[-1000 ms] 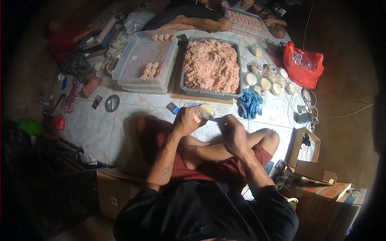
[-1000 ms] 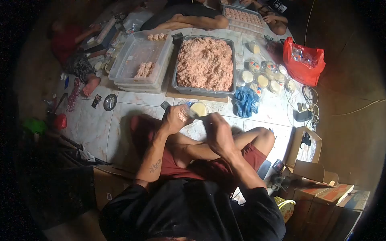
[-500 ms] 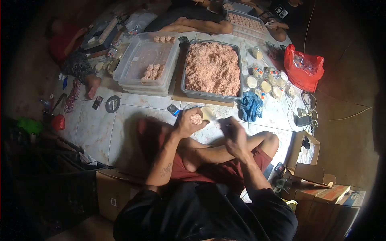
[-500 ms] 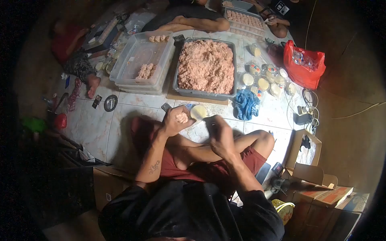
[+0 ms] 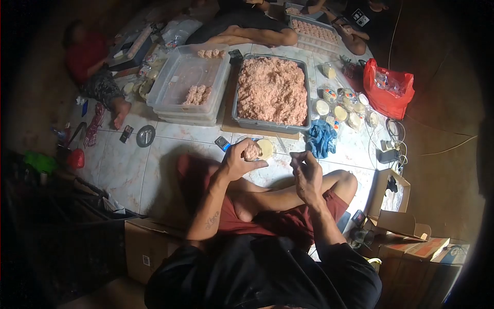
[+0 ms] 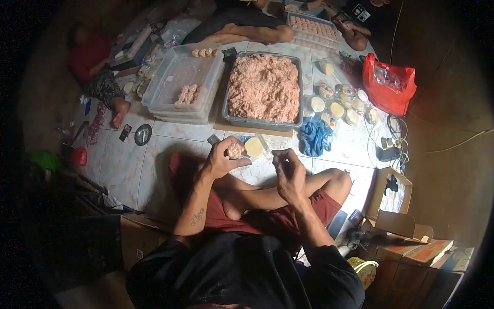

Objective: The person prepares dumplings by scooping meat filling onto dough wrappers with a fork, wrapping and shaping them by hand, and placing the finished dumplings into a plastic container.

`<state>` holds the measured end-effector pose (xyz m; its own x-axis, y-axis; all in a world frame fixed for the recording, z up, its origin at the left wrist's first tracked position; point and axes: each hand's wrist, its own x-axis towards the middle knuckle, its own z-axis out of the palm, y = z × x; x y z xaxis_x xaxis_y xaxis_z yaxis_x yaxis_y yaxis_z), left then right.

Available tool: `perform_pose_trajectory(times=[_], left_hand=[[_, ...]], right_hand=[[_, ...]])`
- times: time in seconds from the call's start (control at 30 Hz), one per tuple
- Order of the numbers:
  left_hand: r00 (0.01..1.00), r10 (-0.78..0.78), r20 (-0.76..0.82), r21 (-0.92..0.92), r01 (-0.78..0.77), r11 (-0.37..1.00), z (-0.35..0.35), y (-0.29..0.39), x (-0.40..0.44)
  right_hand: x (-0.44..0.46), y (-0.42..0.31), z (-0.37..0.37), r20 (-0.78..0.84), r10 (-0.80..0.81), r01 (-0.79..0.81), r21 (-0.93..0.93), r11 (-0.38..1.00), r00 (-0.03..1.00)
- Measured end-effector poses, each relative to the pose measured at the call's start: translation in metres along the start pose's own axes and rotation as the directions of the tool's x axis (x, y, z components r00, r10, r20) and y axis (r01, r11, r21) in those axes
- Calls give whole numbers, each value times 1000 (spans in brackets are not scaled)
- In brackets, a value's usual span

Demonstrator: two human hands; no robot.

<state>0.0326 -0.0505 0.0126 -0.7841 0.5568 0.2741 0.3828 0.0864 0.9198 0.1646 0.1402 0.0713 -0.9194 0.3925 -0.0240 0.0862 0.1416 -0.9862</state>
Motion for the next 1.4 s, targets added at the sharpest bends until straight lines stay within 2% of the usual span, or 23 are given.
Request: perform_pose_trajectory(times=[0.07, 0.13, 0.2, 0.27, 0.33, 0.4, 0.47, 0.5, 0.53, 0.6, 0.63, 0.67, 0.73, 0.8, 0.87, 0.9, 0.93, 1.0, 1.07, 1.13, 1.2, 1.37, 1.4], left_hand=[[997, -79, 6, 54, 79, 995, -1, 3, -2], [999, -33, 8, 62, 32, 998, 8, -1, 0], [988, -156, -20, 222, 156, 962, 13, -4, 2], [989, -116, -87, 234, 133, 963, 13, -4, -1], [999, 2, -39, 18, -1, 1000, 5, 8, -3], [1000, 11, 20, 22, -11, 1000, 1, 3, -1], [998, -50, 38, 122, 45, 992, 3, 10, 0], [998, -51, 43, 119, 45, 992, 6, 6, -1], [999, -40, 34, 172, 34, 984, 10, -2, -1], [1000, -23, 17, 230, 18, 973, 12, -10, 3], [1000, 7, -10, 226, -5, 974, 12, -11, 0], [999, 38, -36, 222, -29, 975, 13, -13, -2], [999, -48, -5, 257, 48, 965, 14, -7, 1], [992, -129, 15, 296, 119, 948, 12, 1, 3], [998, 60, -13, 42, -60, 997, 3, 9, 2], [998, 14, 65, 18, -15, 1000, -4, 6, 0], [998, 13, 63, 18, -14, 1000, -3, 5, 1], [995, -68, 74, 129, 58, 990, 5, 3, 2], [993, -110, 46, 192, 99, 976, 7, -4, 5], [999, -25, 43, 32, 24, 999, 1, -2, 1], [999, -18, 31, 25, 18, 1000, -2, 4, 2], [998, -64, 27, 36, 63, 997, -5, 11, 5], [998, -61, 28, 35, 60, 998, -3, 11, 5]], right_hand=[[1, 15, 3, 32, -2, 2, -19, 1000, 999], [-5, 36, 15, 275, -84, 111, -87, 990, 958], [-9, 34, 22, 253, -33, 35, -4, 999, 967], [-4, 21, 15, 112, 17, -25, 70, 997, 994], [1, 15, 5, 24, 68, -70, 128, 989, 997], [2, 7, 2, -7, 114, -113, 92, 989, 993], [-5, 14, 11, 91, -28, 39, -117, 992, 995], [-7, 20, 15, 248, -78, 106, -103, 989, 966], [-10, 23, 17, 268, -3, 29, -94, 995, 963], [-5, 20, 7, 248, 26, -19, -30, 999, 968], [-1, 19, 8, 124, -8, 8, 2, 1000, 992], [-1, 16, 7, 103, 27, -25, -19, 999, 994], [2, 16, 9, 329, -106, 206, -283, 937, 938], [1, 13, 8, 324, -73, 134, -168, 977, 943], [2, 11, 6, 113, -2, 3, -5, 1000, 994], [3, 7, 5, 69, 61, -64, 48, 997, 996], [3, 15, 8, 70, 61, -64, 48, 997, 996], [-1, 31, 17, 258, -68, 85, -53, 995, 964], [2, 27, 12, 257, -100, 147, -170, 974, 961], [3, 17, 9, 33, -19, 16, 91, 996, 999], [6, 8, 0, 34, 72, -77, 159, 984, 997], [-2, 11, 8, 58, 72, -77, 108, 991, 996], [-6, 10, 9, 150, -30, 50, -131, 990, 988]])
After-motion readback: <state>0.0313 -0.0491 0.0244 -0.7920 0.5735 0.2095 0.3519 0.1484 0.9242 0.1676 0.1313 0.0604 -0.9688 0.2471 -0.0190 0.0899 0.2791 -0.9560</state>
